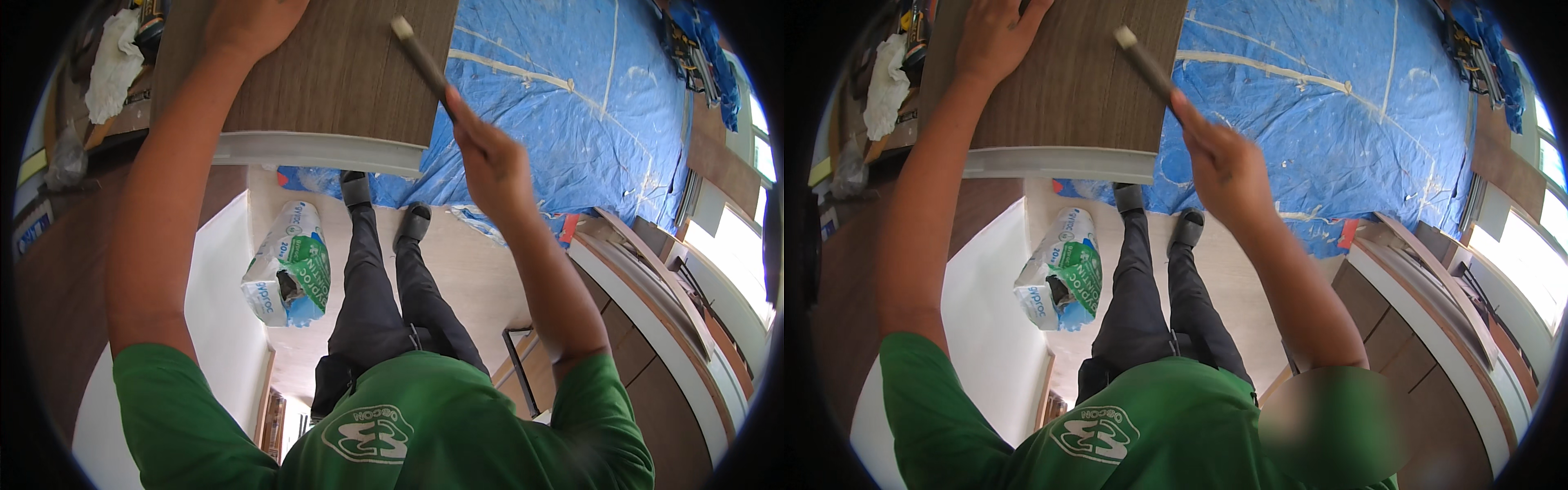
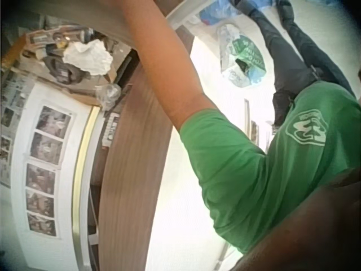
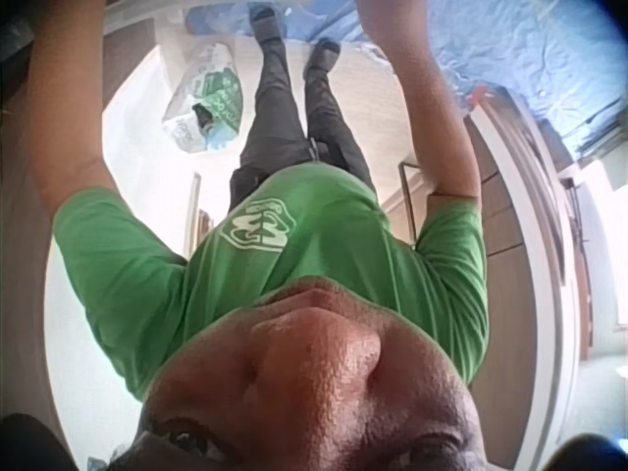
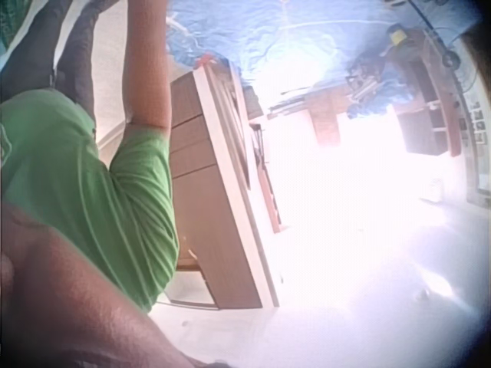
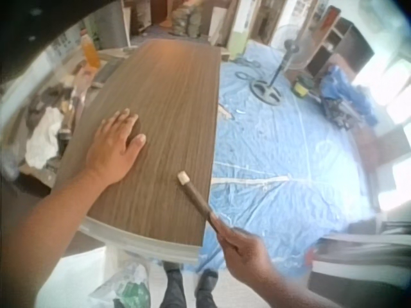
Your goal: The person uses a rubber mallet to tap a wooden panel edge, then uses a utility knife to trim the edge. They apply glue from a bottle to a small wood piece and press it onto the panel edge, then trim and clean the area with a cloth.
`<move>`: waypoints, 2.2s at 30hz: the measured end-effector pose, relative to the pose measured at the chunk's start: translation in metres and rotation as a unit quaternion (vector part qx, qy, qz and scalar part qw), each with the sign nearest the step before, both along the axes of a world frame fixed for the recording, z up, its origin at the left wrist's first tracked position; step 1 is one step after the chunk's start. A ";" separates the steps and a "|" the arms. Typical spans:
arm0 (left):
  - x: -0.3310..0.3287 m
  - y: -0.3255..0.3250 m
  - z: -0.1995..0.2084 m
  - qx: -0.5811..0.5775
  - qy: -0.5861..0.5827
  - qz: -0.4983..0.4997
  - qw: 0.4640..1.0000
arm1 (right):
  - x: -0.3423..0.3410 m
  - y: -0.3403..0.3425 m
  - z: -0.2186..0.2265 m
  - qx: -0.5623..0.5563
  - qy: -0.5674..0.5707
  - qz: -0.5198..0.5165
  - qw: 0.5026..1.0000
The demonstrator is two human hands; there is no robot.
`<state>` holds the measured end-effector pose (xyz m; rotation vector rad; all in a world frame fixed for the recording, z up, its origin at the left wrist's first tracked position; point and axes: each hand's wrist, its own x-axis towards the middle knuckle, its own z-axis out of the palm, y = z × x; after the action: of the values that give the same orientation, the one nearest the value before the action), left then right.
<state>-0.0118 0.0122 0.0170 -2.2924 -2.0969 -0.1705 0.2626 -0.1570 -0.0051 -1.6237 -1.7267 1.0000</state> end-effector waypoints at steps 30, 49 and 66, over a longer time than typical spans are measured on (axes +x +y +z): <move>0.000 0.004 0.005 -0.018 0.023 0.001 1.000 | 0.012 -0.036 0.016 -0.031 -0.021 0.026 0.999; -0.003 0.004 -0.004 -0.007 0.015 -0.015 1.000 | -0.007 0.003 0.014 -0.052 0.017 -0.010 0.998; 0.001 0.003 0.007 -0.041 0.018 0.013 0.999 | 0.007 -0.052 0.007 -0.037 0.009 -0.011 0.999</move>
<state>-0.0107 0.0150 0.0237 -2.2929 -2.1547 -0.0419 0.2697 -0.2093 0.0019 -1.6725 -1.6741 1.0755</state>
